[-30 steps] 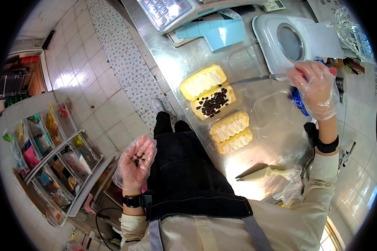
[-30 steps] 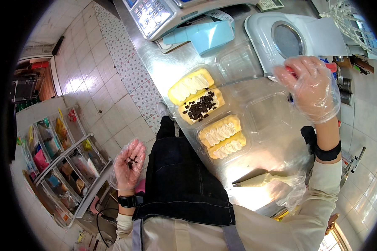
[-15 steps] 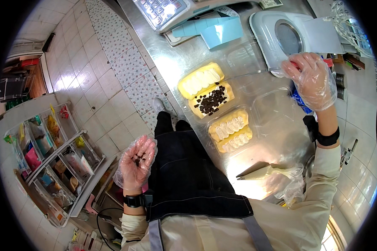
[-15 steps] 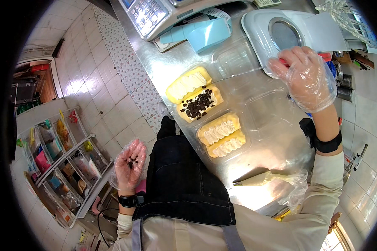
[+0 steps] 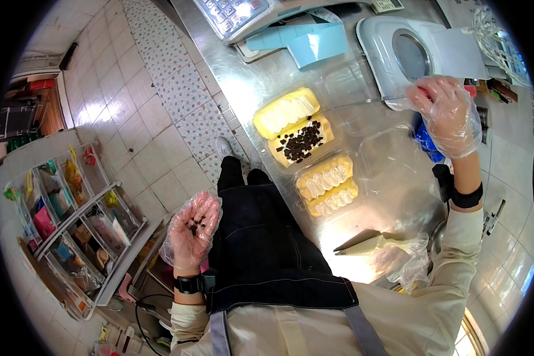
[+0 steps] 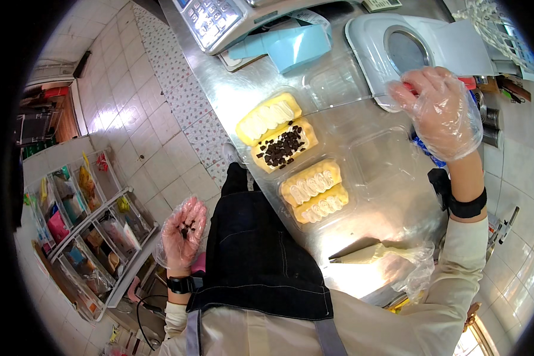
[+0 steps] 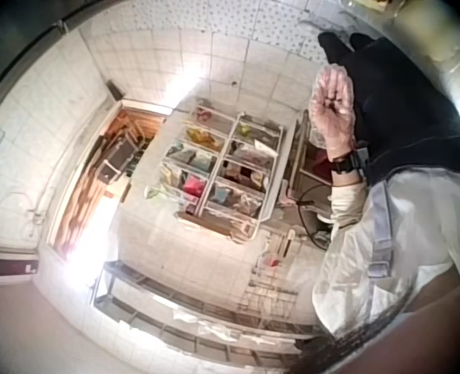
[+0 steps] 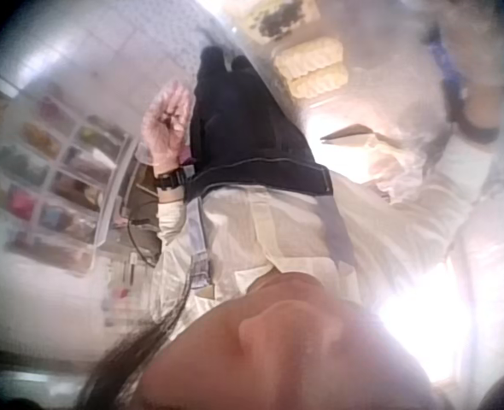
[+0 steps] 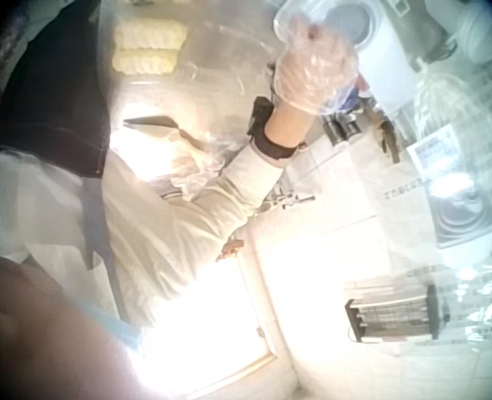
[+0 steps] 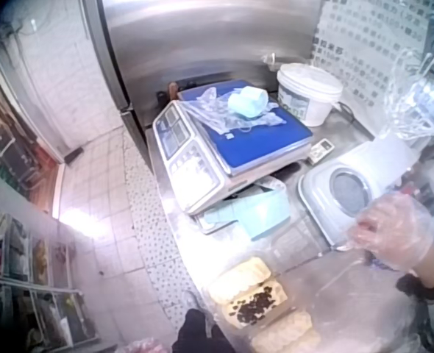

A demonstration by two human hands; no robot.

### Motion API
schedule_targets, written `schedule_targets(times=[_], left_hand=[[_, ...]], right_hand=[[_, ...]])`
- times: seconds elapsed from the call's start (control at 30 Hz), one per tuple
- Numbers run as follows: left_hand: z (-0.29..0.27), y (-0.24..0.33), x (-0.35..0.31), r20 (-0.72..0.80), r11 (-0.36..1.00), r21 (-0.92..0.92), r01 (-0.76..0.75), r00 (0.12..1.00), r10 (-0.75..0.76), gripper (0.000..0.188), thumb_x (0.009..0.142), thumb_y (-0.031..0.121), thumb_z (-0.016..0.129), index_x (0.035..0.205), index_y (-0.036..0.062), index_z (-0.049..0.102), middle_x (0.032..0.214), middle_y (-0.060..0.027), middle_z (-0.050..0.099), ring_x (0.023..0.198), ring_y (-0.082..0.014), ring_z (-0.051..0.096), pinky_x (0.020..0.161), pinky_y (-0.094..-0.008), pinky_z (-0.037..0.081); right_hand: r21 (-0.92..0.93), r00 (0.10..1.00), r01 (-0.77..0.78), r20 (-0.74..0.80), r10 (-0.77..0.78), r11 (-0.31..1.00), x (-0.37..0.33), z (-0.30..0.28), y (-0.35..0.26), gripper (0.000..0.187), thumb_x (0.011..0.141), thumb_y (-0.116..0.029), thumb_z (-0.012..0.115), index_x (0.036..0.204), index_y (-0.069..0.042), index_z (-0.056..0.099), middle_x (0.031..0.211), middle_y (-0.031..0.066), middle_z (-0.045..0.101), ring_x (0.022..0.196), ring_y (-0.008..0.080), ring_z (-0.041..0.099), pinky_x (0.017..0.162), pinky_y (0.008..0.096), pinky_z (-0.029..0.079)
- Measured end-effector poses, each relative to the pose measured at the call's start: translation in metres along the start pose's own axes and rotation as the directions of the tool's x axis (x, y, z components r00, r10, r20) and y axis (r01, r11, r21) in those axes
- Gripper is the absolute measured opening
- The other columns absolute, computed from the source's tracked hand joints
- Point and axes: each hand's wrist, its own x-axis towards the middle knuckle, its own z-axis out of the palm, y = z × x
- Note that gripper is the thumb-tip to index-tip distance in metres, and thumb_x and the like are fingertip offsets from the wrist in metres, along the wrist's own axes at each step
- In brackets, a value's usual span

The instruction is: The person assembles cream puffs by filling them with cream and toppings. They use a piping bag to apply cream onto the pastries and sprinkle chocolate chips on top. The finished items are placed into clear plastic containers on the stainless steel counter.

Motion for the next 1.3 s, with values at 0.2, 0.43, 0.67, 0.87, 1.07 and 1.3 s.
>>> schedule_targets(times=[0.2,0.43,0.67,0.87,1.07,1.3], left_hand=[[0.000,0.000,0.000,-0.006,1.000,0.004,0.006,1.000,-0.006,0.049,0.090,0.019,0.049,0.130,-0.0094,0.041,0.126,-0.0265,0.051,0.117,-0.0348,0.052,0.098,-0.0431,0.046],[0.001,-0.001,0.000,-0.013,1.000,0.014,-0.016,1.000,0.017,0.048,0.090,0.019,0.049,0.128,-0.0097,0.042,0.124,-0.0260,0.052,0.116,-0.0346,0.053,0.097,-0.0429,0.047],[0.000,-0.002,0.000,-0.015,1.000,0.007,-0.012,1.000,0.012,0.047,0.091,0.018,0.049,0.128,-0.0098,0.043,0.125,-0.0260,0.052,0.117,-0.0341,0.052,0.097,-0.0430,0.047],[0.000,-0.002,0.001,-0.017,1.000,0.013,-0.001,1.000,0.001,0.048,0.091,0.019,0.048,0.129,-0.0093,0.041,0.126,-0.0252,0.051,0.118,-0.0338,0.051,0.098,-0.0434,0.046],[0.001,-0.002,0.001,-0.011,1.000,0.014,-0.001,1.000,0.001,0.048,0.090,0.018,0.050,0.129,-0.0091,0.042,0.127,-0.0240,0.051,0.118,-0.0336,0.052,0.098,-0.0432,0.046],[0.002,-0.002,0.001,-0.028,1.000,0.026,0.004,1.000,-0.003,0.048,0.090,0.018,0.050,0.128,-0.0093,0.043,0.126,-0.0244,0.052,0.117,-0.0339,0.052,0.098,-0.0428,0.046]], right_hand=[[0.026,1.000,0.016,0.002,-0.016,1.000,0.006,0.005,-0.004,0.024,0.067,-0.007,0.059,0.091,-0.012,0.062,0.089,0.0033,0.056,0.086,0.0221,0.056,0.080,0.0371,0.044],[0.040,0.999,0.037,-0.020,-0.037,0.998,0.013,0.005,-0.007,0.024,0.066,-0.007,0.060,0.090,-0.013,0.062,0.087,0.0027,0.056,0.084,0.0208,0.055,0.079,0.0366,0.045],[0.022,1.000,0.027,-0.006,-0.026,0.999,0.009,0.004,-0.006,0.024,0.067,-0.008,0.061,0.090,-0.014,0.062,0.088,0.0022,0.055,0.086,0.0207,0.055,0.080,0.0361,0.044],[0.023,0.999,0.035,-0.020,-0.035,0.999,0.011,0.003,-0.005,0.023,0.067,-0.008,0.060,0.089,-0.013,0.062,0.088,0.0024,0.055,0.086,0.0206,0.055,0.078,0.0354,0.044],[0.048,0.999,0.051,-0.012,-0.050,0.998,0.017,0.004,-0.007,0.021,0.067,-0.009,0.060,0.087,-0.013,0.061,0.084,0.0027,0.054,0.083,0.0206,0.054,0.075,0.0354,0.044],[0.102,0.999,0.038,0.021,-0.041,0.994,0.013,0.007,-0.004,0.015,0.069,-0.008,0.059,0.083,-0.014,0.060,0.078,0.0021,0.053,0.078,0.0206,0.054,0.071,0.0342,0.043]])
